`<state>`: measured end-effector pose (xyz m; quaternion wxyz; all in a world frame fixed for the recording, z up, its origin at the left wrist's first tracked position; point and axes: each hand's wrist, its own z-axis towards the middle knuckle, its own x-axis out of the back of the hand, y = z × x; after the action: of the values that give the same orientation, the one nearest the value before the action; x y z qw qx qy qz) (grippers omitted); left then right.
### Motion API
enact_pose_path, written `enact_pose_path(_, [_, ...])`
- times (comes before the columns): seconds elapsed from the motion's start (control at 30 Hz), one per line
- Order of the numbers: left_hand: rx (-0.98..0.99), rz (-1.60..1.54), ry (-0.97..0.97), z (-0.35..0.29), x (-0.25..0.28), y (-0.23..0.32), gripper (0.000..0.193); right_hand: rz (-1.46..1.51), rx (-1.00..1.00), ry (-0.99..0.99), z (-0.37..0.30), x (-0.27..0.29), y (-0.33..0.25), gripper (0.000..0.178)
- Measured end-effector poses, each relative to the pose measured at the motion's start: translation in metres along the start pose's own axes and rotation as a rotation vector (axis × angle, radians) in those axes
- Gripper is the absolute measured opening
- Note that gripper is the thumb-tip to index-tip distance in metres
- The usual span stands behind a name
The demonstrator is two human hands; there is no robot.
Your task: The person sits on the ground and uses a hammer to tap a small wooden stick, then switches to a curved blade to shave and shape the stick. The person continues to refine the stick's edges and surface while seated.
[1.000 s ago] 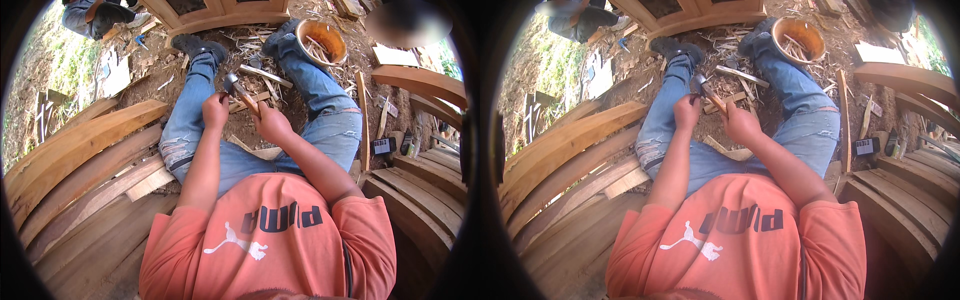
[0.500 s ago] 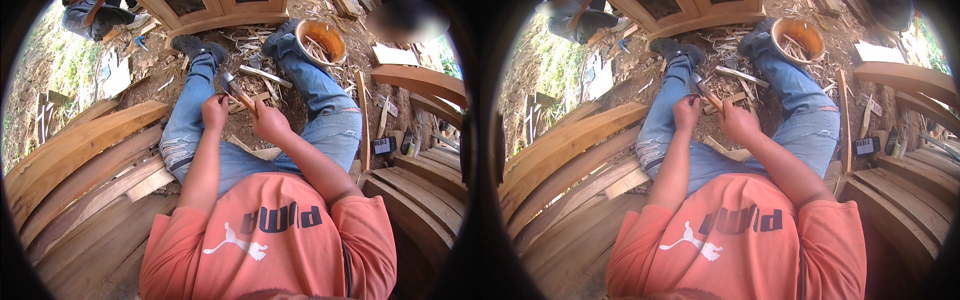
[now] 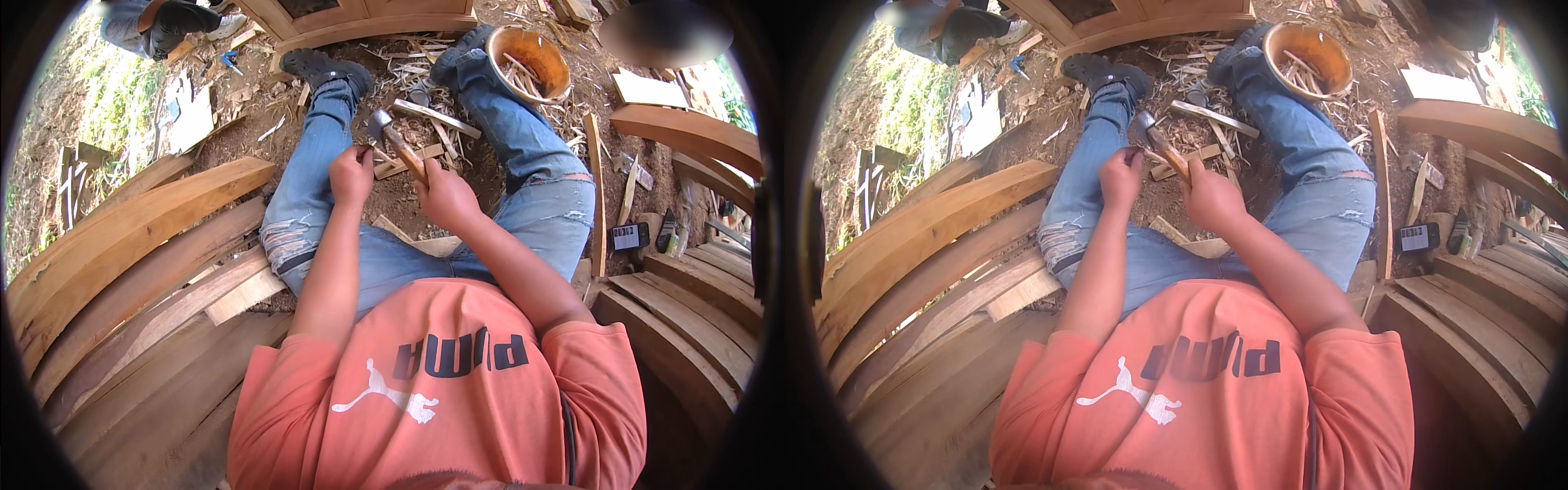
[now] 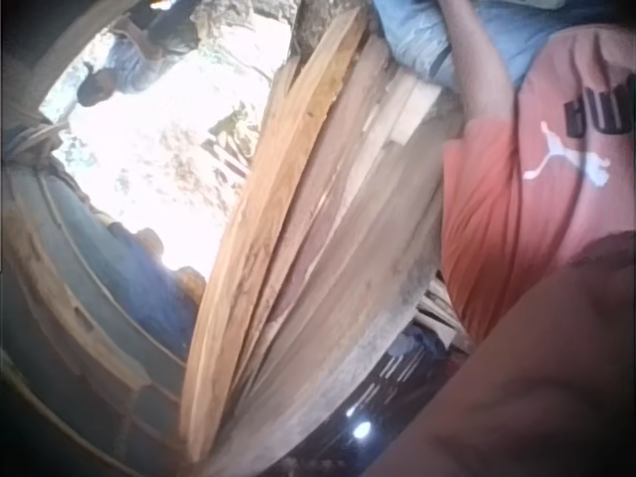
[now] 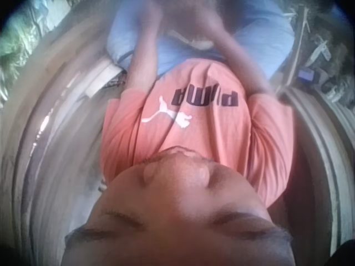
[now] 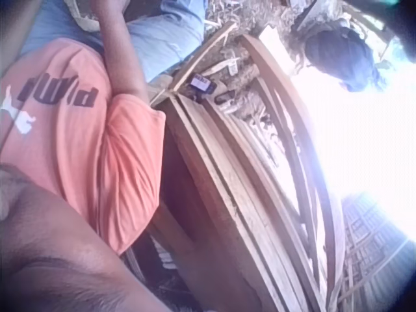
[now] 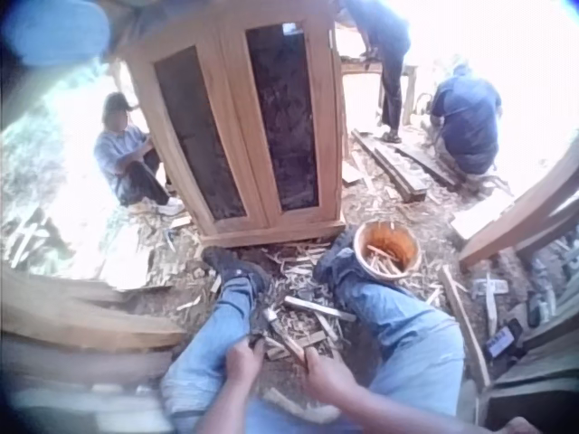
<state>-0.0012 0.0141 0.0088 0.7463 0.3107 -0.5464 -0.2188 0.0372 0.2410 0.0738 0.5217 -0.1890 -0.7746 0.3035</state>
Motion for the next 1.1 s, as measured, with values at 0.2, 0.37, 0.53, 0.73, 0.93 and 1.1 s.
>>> enact_pose_path(0.2, [-0.008, -0.016, 0.003, -0.005, 0.002, -0.004, 0.013, 0.012, 0.019, 0.003, -0.003, -0.001, 0.000, 0.027])
enact_pose_path(0.37, [-0.015, 0.023, -0.010, -0.005, 0.003, -0.004, 0.013, 0.049, -0.034, -0.027, -0.003, -0.007, 0.000, 0.028])
enact_pose_path(0.53, [0.024, -0.014, 0.016, -0.008, 0.004, 0.002, 0.013, 0.038, -0.040, -0.031, -0.004, -0.007, 0.000, 0.029])
enact_pose_path(0.73, [-0.010, 0.016, -0.009, -0.004, 0.003, 0.003, 0.014, 0.054, -0.026, -0.011, -0.003, 0.002, -0.005, 0.028])
enact_pose_path(0.93, [-0.006, -0.010, -0.018, -0.004, 0.001, 0.004, 0.014, 0.108, -0.008, 0.058, 0.002, -0.003, 0.001, 0.030])
enact_pose_path(1.1, [-0.021, 0.018, 0.006, -0.006, 0.002, -0.003, 0.014, 0.065, 0.030, 0.040, 0.007, 0.000, -0.010, 0.028])
